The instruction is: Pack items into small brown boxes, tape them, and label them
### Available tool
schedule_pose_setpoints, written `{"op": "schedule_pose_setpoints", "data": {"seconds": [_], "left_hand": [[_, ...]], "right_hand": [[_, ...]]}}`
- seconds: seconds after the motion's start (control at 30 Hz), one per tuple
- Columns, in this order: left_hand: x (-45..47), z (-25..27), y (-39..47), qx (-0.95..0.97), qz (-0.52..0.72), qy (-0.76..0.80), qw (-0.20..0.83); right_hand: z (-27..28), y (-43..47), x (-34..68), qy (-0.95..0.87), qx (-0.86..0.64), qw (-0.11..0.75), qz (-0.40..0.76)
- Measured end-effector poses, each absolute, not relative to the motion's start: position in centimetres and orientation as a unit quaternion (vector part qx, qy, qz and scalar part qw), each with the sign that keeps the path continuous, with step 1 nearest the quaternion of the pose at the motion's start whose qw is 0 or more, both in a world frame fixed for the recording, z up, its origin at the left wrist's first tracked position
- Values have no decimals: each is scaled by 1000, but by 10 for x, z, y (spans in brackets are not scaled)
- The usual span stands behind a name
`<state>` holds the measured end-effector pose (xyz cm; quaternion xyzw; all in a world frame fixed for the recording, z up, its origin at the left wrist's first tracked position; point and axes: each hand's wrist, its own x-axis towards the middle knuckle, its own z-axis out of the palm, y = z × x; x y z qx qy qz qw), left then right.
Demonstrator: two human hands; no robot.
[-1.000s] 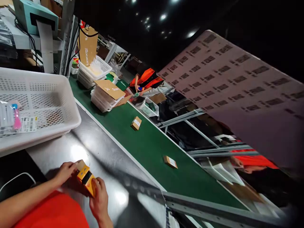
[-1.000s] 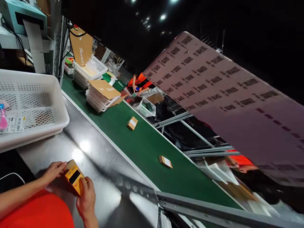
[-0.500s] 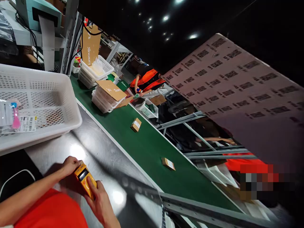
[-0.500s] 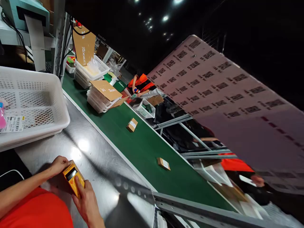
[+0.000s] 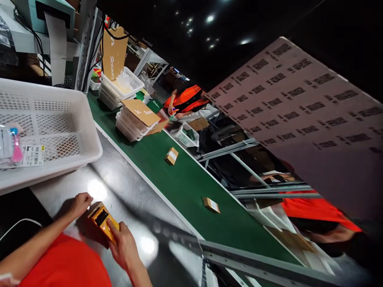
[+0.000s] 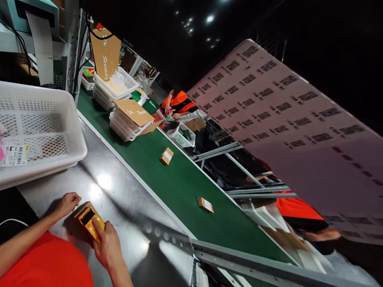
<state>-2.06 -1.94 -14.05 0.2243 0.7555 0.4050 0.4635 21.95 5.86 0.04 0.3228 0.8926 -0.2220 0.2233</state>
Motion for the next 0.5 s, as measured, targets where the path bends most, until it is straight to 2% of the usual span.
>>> {"op": "schedule_pose_setpoints", "data": {"seconds": [0.17,0.33,0.5], "left_hand": [[-2,-146,-26,285,380,763,439],[0,-138,-23,329,313,788,415],[-16,-129,-19,343,270,788,434]], "right_hand": [[-10,62,222,904,308,222,-197],[-31,72,231,910,303,180,-220],[-42,78,233,917,294,149,-225]]}}
